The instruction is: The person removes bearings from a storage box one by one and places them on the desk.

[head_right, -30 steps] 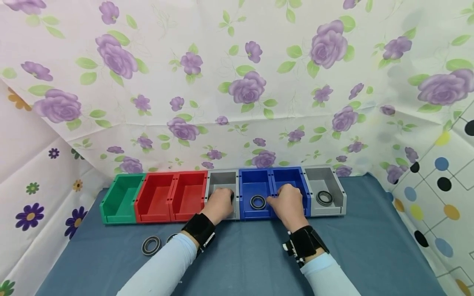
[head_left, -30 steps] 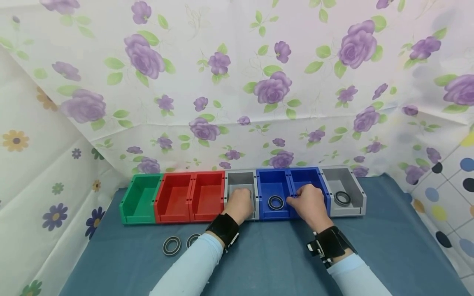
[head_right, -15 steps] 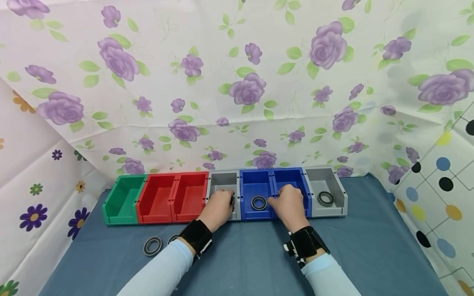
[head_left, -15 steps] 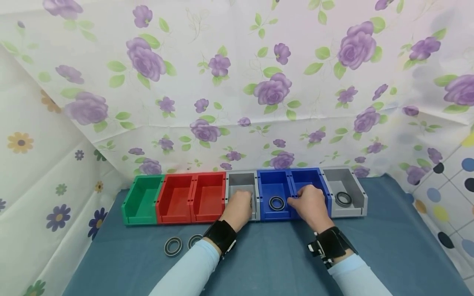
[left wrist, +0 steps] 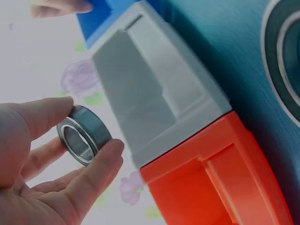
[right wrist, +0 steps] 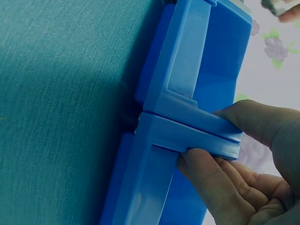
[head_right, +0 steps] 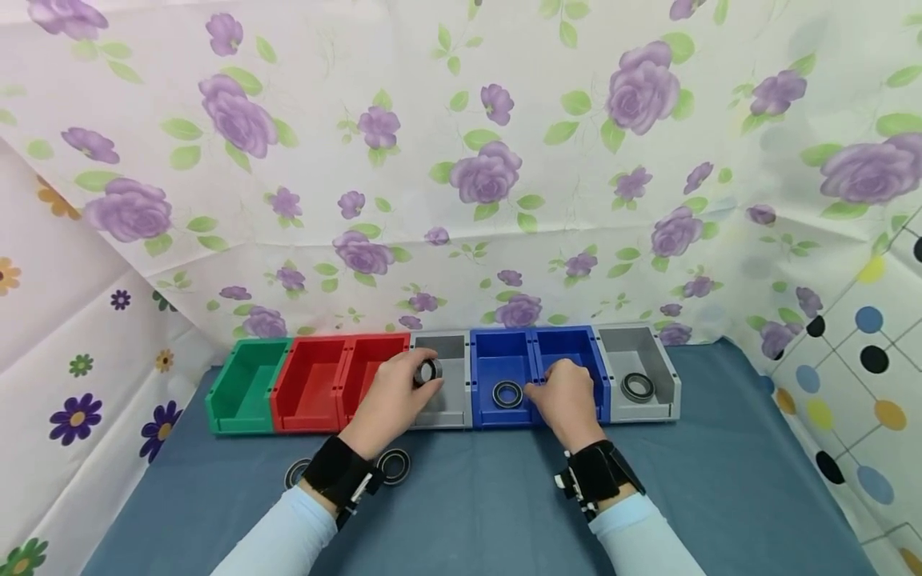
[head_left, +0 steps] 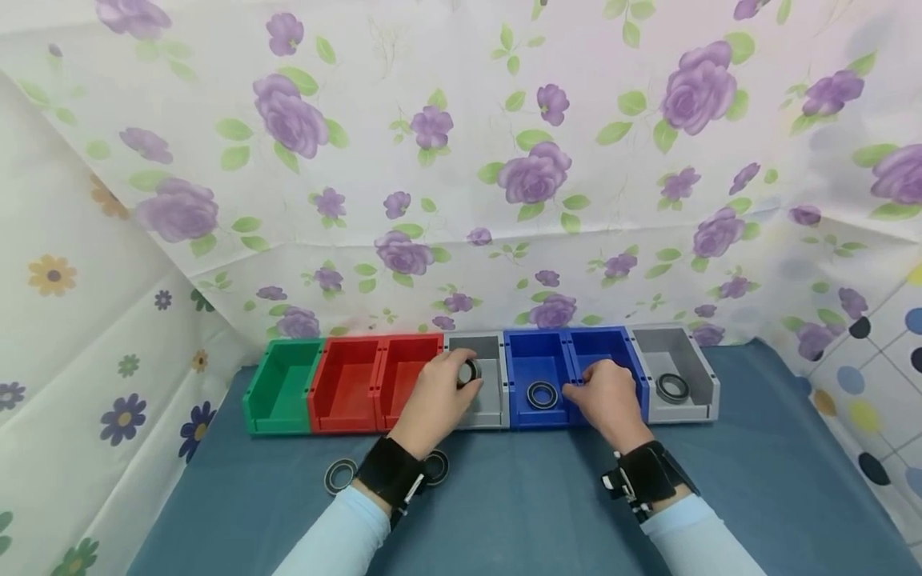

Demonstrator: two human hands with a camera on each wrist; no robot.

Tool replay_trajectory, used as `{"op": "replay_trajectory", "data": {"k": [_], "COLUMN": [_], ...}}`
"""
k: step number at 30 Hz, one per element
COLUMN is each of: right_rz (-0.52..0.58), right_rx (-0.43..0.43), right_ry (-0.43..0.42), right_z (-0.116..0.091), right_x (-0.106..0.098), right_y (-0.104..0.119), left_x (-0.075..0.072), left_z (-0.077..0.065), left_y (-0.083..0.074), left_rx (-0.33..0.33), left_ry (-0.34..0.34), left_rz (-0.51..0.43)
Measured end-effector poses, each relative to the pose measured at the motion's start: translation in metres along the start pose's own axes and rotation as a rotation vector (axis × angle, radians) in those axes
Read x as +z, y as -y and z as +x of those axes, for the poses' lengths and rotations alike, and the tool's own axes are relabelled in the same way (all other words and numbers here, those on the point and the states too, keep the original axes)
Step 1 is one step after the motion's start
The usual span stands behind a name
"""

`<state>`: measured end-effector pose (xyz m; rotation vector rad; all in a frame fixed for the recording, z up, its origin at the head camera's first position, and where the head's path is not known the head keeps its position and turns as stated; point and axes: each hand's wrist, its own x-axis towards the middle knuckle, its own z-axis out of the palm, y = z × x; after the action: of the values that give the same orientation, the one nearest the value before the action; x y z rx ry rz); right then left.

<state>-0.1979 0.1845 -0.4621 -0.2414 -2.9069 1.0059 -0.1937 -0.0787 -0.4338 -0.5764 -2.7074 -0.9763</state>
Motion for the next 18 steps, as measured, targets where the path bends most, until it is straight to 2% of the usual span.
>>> {"op": "replay_trajectory", "data": {"k": [8,14,18], "right_rz": [-0.011,-0.018,-0.019], "right_rx": [-0.025,-0.023,-0.015], "right_ry": [-0.023,-0.025,-0.009], "right_z": [0.003,0.002,0.000], "right_x": [0.002,0.001,0.000], "right_y": [0.000,0.001,0.001], "left_x": [-0.017,-0.024,-0.027], "left_z": [-0.009,-0.015,-0.022], "left_y": [-0.008,-0.015,-0.015], "left_rx": [0.058,0.045,0.073], "left_ry": [-0.154,-0.152,-0.144], "left_rz": [-0.110,-0.166,-0.182]}}
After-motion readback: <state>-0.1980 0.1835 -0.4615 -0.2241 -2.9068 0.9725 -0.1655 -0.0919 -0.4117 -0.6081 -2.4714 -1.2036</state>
